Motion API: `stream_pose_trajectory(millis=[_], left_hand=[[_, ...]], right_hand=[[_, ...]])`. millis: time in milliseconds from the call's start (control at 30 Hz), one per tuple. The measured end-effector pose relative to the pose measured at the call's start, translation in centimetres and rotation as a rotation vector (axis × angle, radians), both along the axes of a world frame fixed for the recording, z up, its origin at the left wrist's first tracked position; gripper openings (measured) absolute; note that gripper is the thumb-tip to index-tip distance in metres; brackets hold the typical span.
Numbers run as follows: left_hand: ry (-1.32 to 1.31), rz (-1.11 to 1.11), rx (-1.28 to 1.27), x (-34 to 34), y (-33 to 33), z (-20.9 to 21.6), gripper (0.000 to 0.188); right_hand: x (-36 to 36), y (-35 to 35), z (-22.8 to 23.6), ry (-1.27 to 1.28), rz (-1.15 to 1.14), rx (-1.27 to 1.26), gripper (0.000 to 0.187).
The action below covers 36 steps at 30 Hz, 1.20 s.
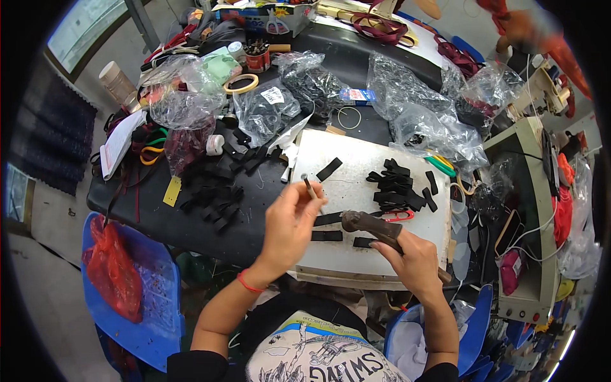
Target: The person uses a hammer and a metal punch to drive fasteners into small black rectangular pieces on a white board. They repeatedly pick up a piece, position the punch, strike it with the hammer, and place the finished item aside. The workspace is cluttered with tools and materials, and another person is visible working in the background.
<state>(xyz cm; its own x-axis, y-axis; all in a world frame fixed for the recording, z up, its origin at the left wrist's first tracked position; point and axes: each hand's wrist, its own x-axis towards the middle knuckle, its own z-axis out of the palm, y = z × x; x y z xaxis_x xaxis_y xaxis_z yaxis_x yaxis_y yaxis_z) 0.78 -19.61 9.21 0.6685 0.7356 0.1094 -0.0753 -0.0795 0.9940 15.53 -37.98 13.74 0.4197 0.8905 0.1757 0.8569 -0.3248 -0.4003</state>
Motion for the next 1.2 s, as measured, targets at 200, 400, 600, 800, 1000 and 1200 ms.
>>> stream_pose_trajectory(millis=[200,400,600,800,1000,1200], left_hand=[[-0.103,0.029,-0.268,0.7,-1.4,-3.9,0.017],[-0.048,0.003,-0.268,0.7,-1.1,-3.8,0.016],[0.156,-0.012,0.542,0.8,-1.5,-3.0,0.02],[0.171,-0.014,0.653,1.1,-3.4,-2.4,0.033],[0.206,0.028,0.517,1.2,-2.3,-3.3,0.02],[0.014,-0.071,-0.174,0.9,-0.5,-3.5,0.017]], right_hand=[[0.2,1.2,-0.6,0.034,0.037,-0.082,0.036],[0.3,1.0,-1.2,0.098,0.018,-0.077,0.036],[1.0,0.8,-0.3,0.129,-0.042,0.043,0.033],[2.0,-0.7,5.3,0.461,-0.13,0.527,0.021],[1.9,3.0,3.9,-0.034,0.04,-0.018,0.032],[1.8,1.5,-0.8,-0.118,0.083,-0.163,0.04]])
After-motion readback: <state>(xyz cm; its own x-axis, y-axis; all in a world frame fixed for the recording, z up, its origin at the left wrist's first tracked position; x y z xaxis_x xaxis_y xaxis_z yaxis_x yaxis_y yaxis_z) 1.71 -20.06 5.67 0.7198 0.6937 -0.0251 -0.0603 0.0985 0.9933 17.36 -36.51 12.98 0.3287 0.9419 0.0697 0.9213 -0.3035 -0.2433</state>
